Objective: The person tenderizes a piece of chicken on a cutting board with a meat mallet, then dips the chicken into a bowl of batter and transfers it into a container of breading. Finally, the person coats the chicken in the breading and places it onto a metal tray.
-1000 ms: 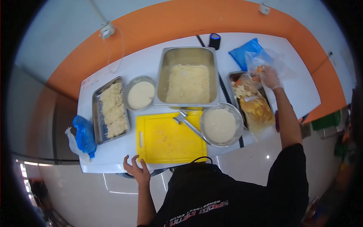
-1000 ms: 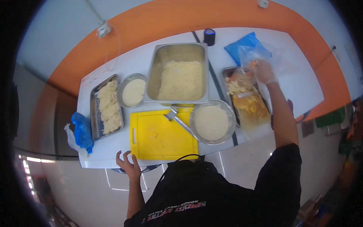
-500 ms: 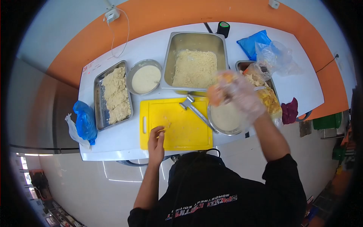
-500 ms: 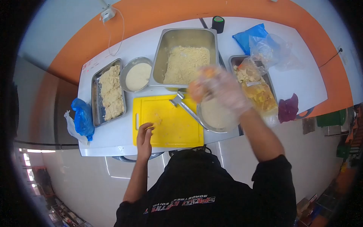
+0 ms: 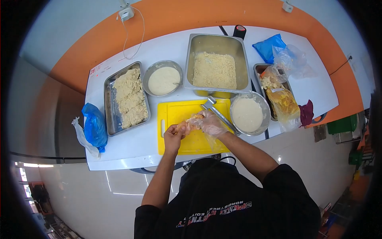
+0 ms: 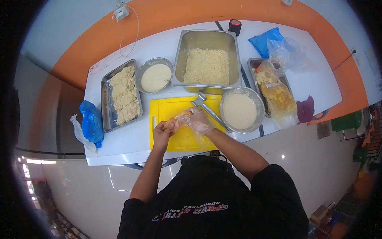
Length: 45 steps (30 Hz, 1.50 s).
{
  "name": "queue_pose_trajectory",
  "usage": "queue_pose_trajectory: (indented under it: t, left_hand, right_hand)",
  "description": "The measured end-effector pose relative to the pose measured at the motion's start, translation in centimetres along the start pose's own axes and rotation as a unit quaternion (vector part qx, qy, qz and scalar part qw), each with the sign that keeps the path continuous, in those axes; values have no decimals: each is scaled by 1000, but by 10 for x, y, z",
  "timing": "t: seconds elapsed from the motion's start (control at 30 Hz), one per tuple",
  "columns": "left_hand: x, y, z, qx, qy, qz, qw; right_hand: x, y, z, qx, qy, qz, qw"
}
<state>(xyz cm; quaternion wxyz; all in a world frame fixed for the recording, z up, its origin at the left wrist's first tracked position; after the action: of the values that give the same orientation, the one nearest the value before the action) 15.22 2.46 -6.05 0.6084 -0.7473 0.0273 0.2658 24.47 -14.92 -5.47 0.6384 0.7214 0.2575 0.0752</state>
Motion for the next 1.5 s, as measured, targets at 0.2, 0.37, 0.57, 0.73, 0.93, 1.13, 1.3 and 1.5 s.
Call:
queue_pose_trajectory:
  t: [0.2,0.37,0.57,0.73,0.93,1.13,1.3,1.5]
  left_hand:
    - [12,-19,4,67,-17,-39,997]
    - [17,-26,15,165,-53,-47,984]
    - [-7,-56,-2,522,-106,-338,776]
    - [-6,-27,-37,586,14,-360,726]
    - [-11,-22,-37,640,-8,-330,694]
    - [-13,-11,-34,570,-20,-364,736]
    - [-13,-3,-35,471,-68,-353,806]
    - [-7,-2,-38,487,-82,-338,801]
  right_hand:
    - [-4,24,17,-213,-74,53,973]
    - [-30,62,17,-395,-104,152,900]
    - [-48,25,49,-623,-90,85,772]
    - [-57,21,48,-610,-71,-12,789]
    - [-58,24,36,-687,-74,51,721]
    - [-74,28,28,-505,-98,188,837]
    - [-73,9,13,-428,-31,236,872]
    - [-65,-5,10,-573,21,309,759]
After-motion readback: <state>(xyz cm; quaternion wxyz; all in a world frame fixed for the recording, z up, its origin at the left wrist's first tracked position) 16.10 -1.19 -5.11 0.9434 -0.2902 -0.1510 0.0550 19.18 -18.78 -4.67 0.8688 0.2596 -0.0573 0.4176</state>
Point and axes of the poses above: each hand's wrist, its own x-axis towards the middle knuckle, its own z-axis out of the back of the hand, y = z × x, the point moved 5 cm from there along x, towards the middle knuckle, and after that the axes turned 6 degrees about z, right-handed, at the moved point
